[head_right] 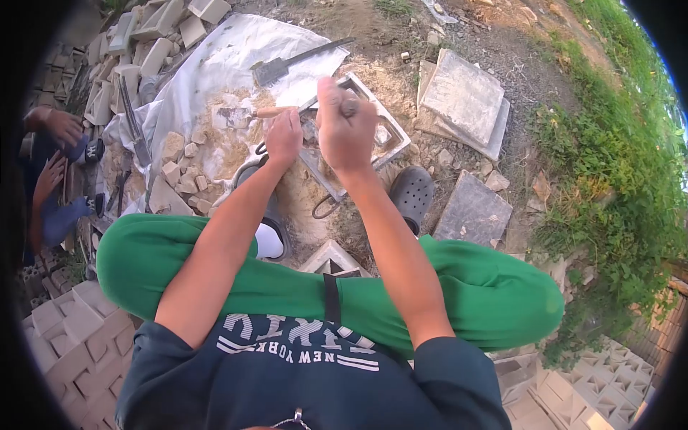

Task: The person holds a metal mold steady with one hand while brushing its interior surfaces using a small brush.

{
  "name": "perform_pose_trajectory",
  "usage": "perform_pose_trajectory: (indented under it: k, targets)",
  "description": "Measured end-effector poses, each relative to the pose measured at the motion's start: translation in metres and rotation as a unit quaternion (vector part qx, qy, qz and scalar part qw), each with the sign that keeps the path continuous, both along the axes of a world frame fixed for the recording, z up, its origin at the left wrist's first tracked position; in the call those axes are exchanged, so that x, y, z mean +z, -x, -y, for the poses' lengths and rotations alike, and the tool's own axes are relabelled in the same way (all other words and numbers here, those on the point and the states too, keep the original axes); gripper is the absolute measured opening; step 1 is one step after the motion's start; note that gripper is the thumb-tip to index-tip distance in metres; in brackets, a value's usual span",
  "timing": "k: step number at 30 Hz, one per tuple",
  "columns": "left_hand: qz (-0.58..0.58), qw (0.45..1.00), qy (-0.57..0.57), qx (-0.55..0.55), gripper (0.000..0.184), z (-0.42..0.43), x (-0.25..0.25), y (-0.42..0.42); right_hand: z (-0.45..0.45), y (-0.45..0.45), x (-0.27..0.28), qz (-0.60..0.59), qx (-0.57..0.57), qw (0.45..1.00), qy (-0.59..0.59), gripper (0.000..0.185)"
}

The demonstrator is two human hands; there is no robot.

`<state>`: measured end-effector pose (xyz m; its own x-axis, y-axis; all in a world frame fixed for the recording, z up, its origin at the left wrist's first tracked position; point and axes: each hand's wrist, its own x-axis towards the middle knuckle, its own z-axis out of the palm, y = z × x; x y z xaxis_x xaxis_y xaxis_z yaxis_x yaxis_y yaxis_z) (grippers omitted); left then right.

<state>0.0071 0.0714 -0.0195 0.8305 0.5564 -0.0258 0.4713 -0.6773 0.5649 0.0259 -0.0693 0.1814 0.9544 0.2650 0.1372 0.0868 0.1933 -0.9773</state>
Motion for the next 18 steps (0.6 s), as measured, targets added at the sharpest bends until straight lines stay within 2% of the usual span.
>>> perform_pose_trajectory:
  k: [2, 3, 6, 10, 12, 13, 16, 18]
  targets:
    - [0.015, 1.0, -0.007, -0.001, 0.041, 0.0, -0.002, 0.001, -0.01, -0.006, -0.082, 0.019, -0.012, 0.992, 0.125, 0.045]
    - [0.031, 0.999, -0.008, 0.001, 0.041, 0.002, -0.004, 0.002, -0.012, -0.004, -0.103, 0.064, -0.01, 0.993, 0.097, 0.042]
    - [0.043, 0.999, -0.024, -0.022, 0.041, 0.0, -0.006, 0.004, -0.022, -0.01, -0.085, 0.039, 0.034, 0.991, 0.12, 0.042]
    - [0.033, 0.999, -0.036, -0.019, 0.041, 0.0, -0.01, 0.003, -0.016, -0.034, -0.058, 0.021, 0.05, 0.997, 0.058, 0.045]
    - [0.036, 0.999, -0.027, -0.015, 0.041, 0.001, -0.012, 0.005, -0.009, -0.025, 0.007, 0.011, 0.06, 0.998, -0.008, 0.048]
    - [0.049, 0.998, -0.025, -0.017, 0.041, 0.0, -0.012, 0.004, -0.015, -0.026, 0.022, 0.086, 0.031, 0.996, -0.024, 0.052]
    - [0.06, 0.998, -0.026, -0.009, 0.041, 0.003, -0.011, 0.003, -0.015, -0.023, 0.032, 0.09, 0.024, 0.996, -0.018, 0.052]
    - [0.06, 0.998, -0.031, -0.009, 0.041, 0.003, -0.015, 0.002, -0.016, -0.02, -0.004, 0.019, -0.01, 0.998, 0.056, 0.052]
